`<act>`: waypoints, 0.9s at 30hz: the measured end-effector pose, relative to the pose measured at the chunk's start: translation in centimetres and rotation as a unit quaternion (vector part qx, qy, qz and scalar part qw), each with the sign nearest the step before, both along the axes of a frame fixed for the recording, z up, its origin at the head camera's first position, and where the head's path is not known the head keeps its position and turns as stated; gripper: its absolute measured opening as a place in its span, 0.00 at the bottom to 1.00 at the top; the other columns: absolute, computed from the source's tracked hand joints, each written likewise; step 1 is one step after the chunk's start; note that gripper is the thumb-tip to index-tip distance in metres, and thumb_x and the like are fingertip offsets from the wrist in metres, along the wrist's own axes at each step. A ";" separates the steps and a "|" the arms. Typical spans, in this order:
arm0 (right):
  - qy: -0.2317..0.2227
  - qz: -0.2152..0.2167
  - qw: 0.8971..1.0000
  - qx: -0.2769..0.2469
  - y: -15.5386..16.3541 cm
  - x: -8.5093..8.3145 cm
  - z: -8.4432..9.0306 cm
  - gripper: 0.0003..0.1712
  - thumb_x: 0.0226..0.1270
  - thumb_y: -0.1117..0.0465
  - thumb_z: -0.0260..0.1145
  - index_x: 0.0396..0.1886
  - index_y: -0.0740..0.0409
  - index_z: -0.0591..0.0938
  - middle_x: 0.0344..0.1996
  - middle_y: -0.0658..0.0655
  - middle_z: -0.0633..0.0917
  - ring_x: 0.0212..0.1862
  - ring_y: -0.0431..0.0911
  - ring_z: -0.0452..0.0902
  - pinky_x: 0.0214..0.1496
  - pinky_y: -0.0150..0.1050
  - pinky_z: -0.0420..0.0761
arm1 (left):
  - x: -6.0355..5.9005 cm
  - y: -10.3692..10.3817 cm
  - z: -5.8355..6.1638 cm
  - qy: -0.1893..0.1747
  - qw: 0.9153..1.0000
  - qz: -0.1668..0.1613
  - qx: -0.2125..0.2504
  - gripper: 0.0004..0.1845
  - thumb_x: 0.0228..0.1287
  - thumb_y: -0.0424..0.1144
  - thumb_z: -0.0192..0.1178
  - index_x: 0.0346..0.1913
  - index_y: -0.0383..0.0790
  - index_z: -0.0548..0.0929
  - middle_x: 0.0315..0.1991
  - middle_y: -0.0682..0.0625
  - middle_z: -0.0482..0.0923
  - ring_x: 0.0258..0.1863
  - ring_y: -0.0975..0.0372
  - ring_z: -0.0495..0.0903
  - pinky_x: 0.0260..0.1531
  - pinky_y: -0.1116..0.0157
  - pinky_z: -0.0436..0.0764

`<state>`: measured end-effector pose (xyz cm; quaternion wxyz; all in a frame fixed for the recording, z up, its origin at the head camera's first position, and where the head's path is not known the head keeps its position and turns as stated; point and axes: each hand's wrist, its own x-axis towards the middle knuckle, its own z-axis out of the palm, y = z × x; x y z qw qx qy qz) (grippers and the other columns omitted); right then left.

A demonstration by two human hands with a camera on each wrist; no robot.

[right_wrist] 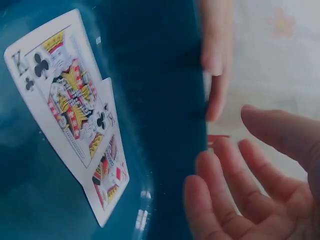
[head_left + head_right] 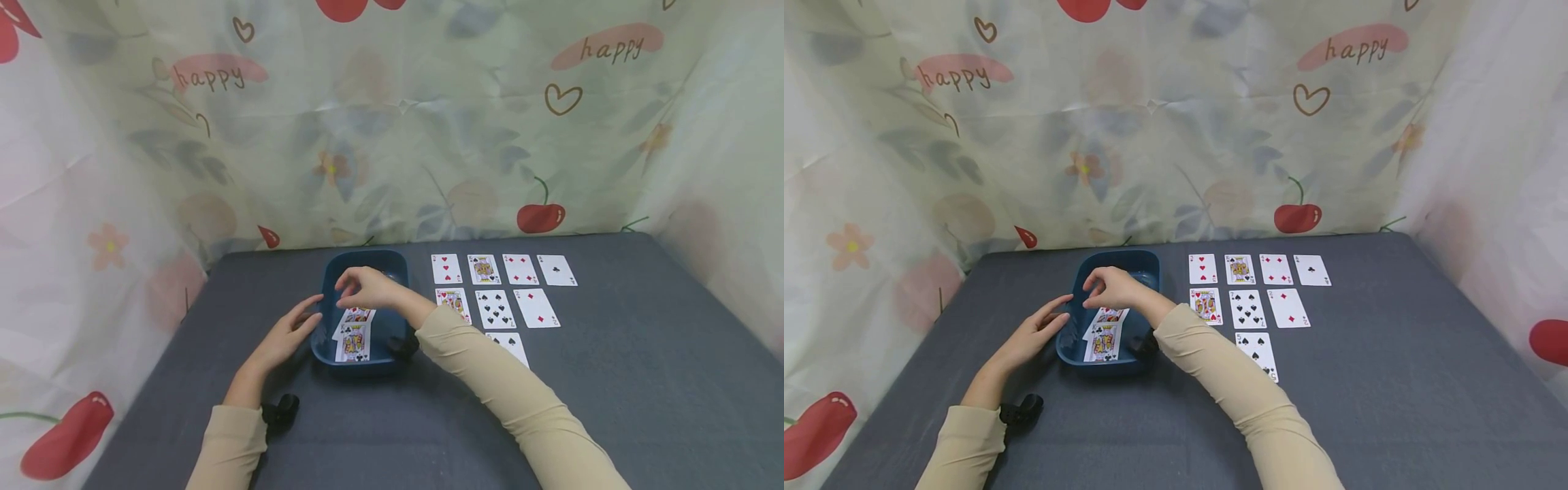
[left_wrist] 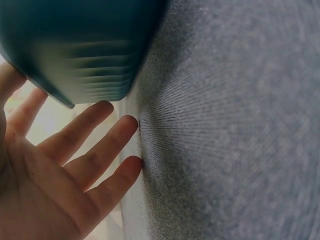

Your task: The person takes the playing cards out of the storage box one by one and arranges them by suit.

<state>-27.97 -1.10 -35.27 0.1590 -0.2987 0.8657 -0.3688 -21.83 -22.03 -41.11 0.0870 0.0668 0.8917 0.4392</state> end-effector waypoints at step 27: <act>-0.027 0.025 0.979 0.199 -1.9 -1.1 -3.4 0.36 0.43 0.60 0.78 0.54 0.54 0.73 0.48 0.54 0.78 0.47 0.44 0.73 0.53 0.38 0.76 | 0.2 -0.1 0.1 0.003 1.000 -0.005 0.009 0.30 0.69 0.58 0.45 0.71 0.55 0.56 0.71 0.40 0.57 0.68 0.44 0.62 0.63 0.42 0.63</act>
